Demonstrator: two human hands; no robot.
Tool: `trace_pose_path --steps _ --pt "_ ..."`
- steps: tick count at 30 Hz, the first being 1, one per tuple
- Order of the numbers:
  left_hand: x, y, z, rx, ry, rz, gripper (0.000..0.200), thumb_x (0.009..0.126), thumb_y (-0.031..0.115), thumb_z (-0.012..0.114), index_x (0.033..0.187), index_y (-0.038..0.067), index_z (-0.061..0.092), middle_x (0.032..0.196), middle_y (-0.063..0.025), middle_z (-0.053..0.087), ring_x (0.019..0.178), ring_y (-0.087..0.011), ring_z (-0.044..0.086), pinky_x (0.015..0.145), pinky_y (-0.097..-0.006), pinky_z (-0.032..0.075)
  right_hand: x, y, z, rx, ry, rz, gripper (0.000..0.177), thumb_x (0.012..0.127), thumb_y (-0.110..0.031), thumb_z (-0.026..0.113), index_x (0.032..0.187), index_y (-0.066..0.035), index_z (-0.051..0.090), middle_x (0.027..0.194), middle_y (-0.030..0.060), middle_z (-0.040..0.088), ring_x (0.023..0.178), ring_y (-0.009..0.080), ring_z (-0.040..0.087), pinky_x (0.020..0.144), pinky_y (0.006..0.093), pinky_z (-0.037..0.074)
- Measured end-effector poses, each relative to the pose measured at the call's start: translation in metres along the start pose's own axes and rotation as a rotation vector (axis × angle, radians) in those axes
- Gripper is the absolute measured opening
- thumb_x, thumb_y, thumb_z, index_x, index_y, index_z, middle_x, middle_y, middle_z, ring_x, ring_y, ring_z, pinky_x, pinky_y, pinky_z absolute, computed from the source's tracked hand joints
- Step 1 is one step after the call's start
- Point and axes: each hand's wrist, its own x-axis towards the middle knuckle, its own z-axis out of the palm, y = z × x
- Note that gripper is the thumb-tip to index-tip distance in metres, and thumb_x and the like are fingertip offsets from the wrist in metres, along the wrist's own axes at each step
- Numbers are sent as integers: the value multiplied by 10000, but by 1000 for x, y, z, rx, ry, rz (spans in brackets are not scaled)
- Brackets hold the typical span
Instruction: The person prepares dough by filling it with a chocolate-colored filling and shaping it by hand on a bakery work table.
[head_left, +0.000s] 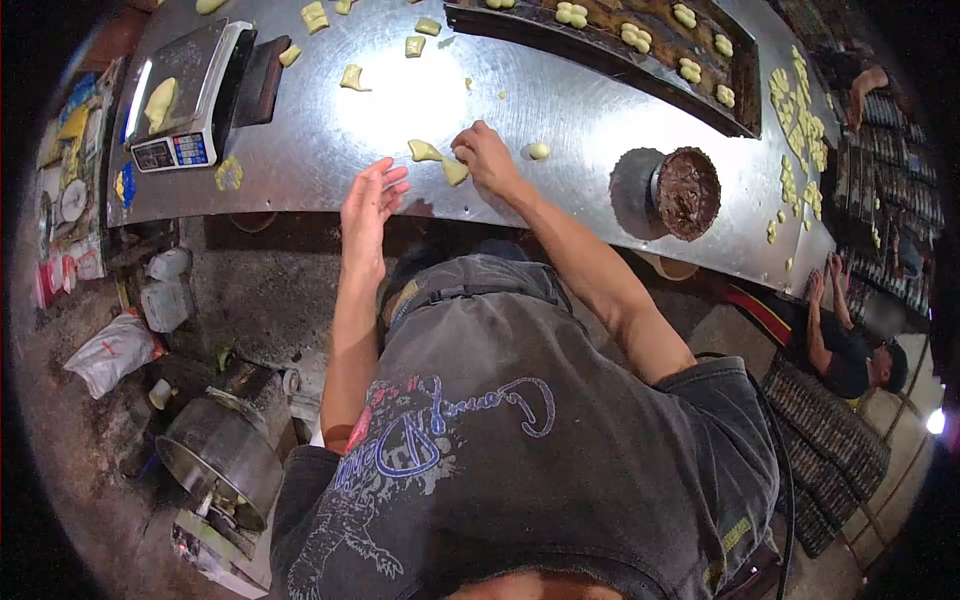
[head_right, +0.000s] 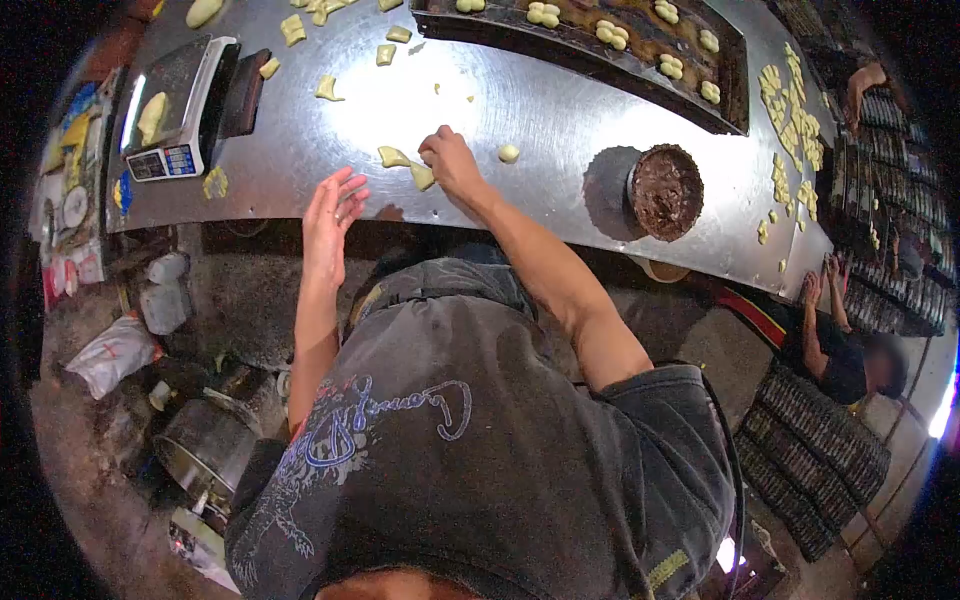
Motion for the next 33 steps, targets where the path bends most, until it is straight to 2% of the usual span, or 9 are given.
trace_pose_path --steps 5,9,12,19,20,23,27,31,33 --pt "17 11 19 -105 -34 40 548 1085 466 371 1433 57 479 1370 -127 566 1220 -197 537 1033 -347 436 -10 -75 -57 441 -35 108 326 976 -306 624 1012 4 717 917 140 649 862 241 648 780 358 511" --pt "24 35 64 -392 -96 45 607 1078 523 300 1496 91 384 1439 -156 500 1264 -244 490 1080 -387 403 -53 -138 -69 728 57 -161 200 929 -169 710 1061 -20 722 1081 79 653 966 175 620 841 313 499" --pt "21 48 100 -468 -257 41 603 1084 510 287 1521 98 348 1476 -166 475 1328 -275 481 1095 -410 411 -61 -128 -80 357 383 -244 201 889 -129 752 1066 -38 720 1122 74 641 1023 172 605 879 324 502" --pt "16 57 165 576 -478 1501 643 1082 513 294 1247 -31 595 1110 -145 718 1136 -294 646 1154 -471 319 -113 -122 -153 1324 342 129 180 884 -125 769 1024 -45 690 1033 22 671 915 121 623 830 286 502" --pt "14 51 182 330 -456 1470 564 1043 529 444 1027 38 720 903 -78 752 1012 -273 704 1138 -463 338 -122 -115 -158 1402 287 123 229 898 -125 763 1093 -53 667 1047 2 680 947 104 634 849 263 508" --pt "14 33 217 121 -662 1365 470 1013 474 559 1046 33 719 948 -77 756 975 -286 716 1108 -490 375 -147 -90 -169 1715 208 106 276 916 -115 740 1160 -40 636 1059 9 674 965 108 632 856 252 509" --pt "5 3 258 279 -909 1120 602 892 338 757 1389 73 545 1294 -148 659 1238 -344 590 1095 -475 401 -178 -44 -202 1568 322 222 358 925 -158 732 1223 -15 593 1077 42 661 999 105 610 862 256 501" --pt "5 -28 273 604 -989 839 815 904 203 736 1571 89 281 1425 -182 551 1275 -311 551 1081 -419 437 -210 42 -242 979 396 463 204 947 -160 659 1101 -36 608 999 122 715 949 199 663 840 326 486" --pt "1 -28 276 598 -973 478 567 960 136 660 1479 51 449 1286 -154 656 1169 -238 631 1048 -381 455 -220 81 -247 463 534 610 222 971 -162 591 1160 -46 585 997 165 715 964 276 683 921 385 447"
